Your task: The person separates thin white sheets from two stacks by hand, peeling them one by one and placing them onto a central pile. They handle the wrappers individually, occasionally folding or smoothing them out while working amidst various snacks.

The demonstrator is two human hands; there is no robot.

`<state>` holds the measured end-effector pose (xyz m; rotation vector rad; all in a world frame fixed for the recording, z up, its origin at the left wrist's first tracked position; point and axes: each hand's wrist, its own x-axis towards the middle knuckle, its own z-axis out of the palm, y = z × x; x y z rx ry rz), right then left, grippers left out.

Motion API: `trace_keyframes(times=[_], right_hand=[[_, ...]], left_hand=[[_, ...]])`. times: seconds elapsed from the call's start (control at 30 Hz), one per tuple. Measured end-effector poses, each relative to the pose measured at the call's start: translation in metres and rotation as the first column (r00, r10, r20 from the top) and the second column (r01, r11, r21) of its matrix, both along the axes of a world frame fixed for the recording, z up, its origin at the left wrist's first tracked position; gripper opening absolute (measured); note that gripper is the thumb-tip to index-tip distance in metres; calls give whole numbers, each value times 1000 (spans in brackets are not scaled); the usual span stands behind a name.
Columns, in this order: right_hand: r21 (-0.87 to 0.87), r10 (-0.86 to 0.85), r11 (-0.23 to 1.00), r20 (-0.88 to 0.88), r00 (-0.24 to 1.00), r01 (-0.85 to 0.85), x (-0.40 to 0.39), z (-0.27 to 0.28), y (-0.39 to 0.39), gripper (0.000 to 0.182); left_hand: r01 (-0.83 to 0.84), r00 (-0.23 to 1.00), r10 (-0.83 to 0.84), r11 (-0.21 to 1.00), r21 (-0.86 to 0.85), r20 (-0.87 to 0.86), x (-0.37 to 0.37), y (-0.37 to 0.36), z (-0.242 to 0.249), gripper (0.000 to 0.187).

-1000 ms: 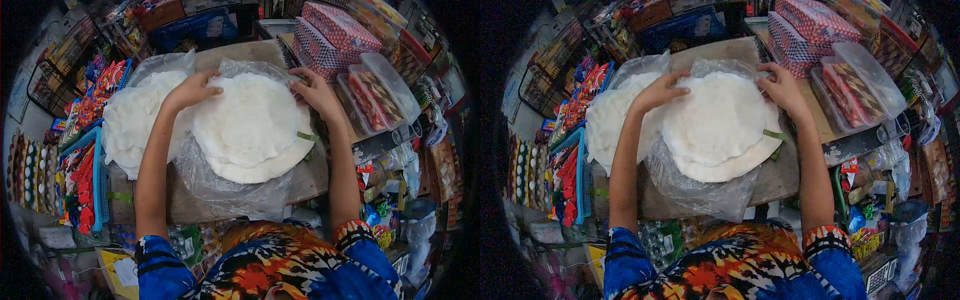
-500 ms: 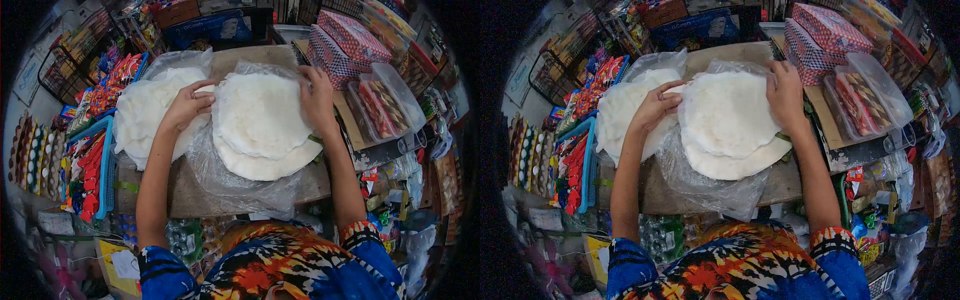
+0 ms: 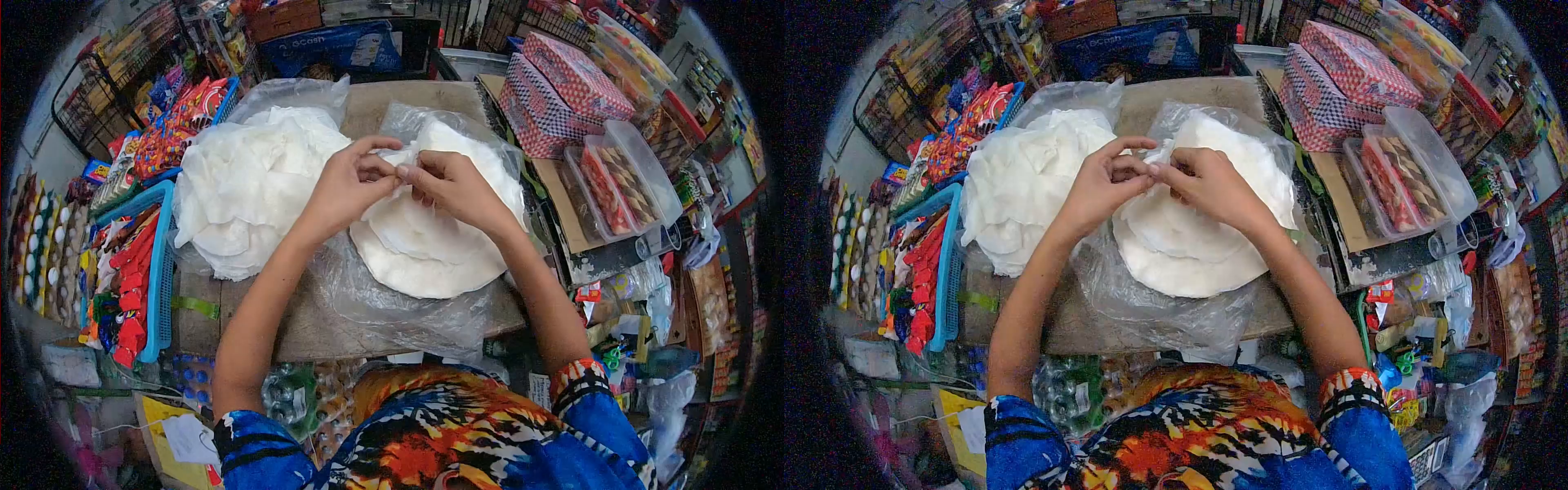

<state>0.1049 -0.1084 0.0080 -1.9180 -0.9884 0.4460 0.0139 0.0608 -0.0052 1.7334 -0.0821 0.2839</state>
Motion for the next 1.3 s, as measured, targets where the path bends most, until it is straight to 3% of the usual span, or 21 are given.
trace_keyframes(times=[0.13, 0.17, 0.23, 0.33, 0.43, 0.5, 0.57, 0.63, 0.67, 0.7, 0.77, 0.9, 1.1, 1.17, 1.23, 1.3], right_hand=[[184, -27, 981, -139, 990, 52, 7, -15, 1, 27], [181, -15, 983, -138, 990, 40, 8, -14, -2, 27], [250, -124, 948, -276, 953, 196, 13, -11, -9, 23], [276, -124, 940, -276, 953, 202, 17, -11, -12, 20], [305, -36, 944, -290, 956, 128, 8, -9, -10, 22], [307, 7, 948, -284, 959, 84, 1, -9, -5, 22], [288, 125, 956, -263, 957, -46, -3, -11, -1, 20], [251, 144, 964, -204, 968, -91, -7, -13, 2, 19], [265, 158, 959, -211, 965, -99, -12, -11, 4, 18], [279, 171, 954, -220, 961, -106, -15, -11, 6, 18], [234, 212, 957, -165, 963, -171, -6, -11, 0, 18], [250, 35, 968, -152, 988, 4, 6, -5, -14, 21], [110, -73, 991, -56, 996, 78, 1, 5, -14, 32], [159, -132, 981, 144, 981, 109, -2, 2, -7, 40], [141, -151, 982, 220, 964, 122, 2, -1, -4, 39], [135, -144, 985, 277, 950, 110, 6, -5, -4, 35]], left_hand=[[-120, 993, 120, 991, -60, 2, -2, 7, 3, 34], [-174, 984, 175, 984, -25, 39, -1, 10, 4, 34], [-239, 968, 238, 971, 0, 81, 2, 18, 3, 33], [-330, 941, 322, 942, 57, 107, 3, 31, -3, 33], [-302, 953, 299, 942, 147, 43, 0, 35, 0, 37], [41, 999, -41, 993, 113, -3, -4, 33, 9, 46], [125, 992, -129, 978, 168, 15, -6, 28, 10, 52], [13, 986, -66, 947, 320, 155, -5, 12, 10, 50], [-23, 976, -31, 970, 243, 215, -3, 7, 9, 39], [-28, 976, -26, 970, 243, 214, -3, 8, 9, 39], [-33, 999, 32, 995, 94, 14, -3, 10, 10, 25], [-87, 994, 82, 995, 54, 75, -4, 12, 9, 25], [-85, 996, 82, 993, 88, 30, -3, 8, 6, 29], [-36, 999, 29, 970, 241, 33, -6, 3, 8, 33], [5, 999, -14, 974, 228, 35, -6, -3, 6, 34], [-99, 984, 67, 977, 190, 167, -5, -9, 0, 32]])
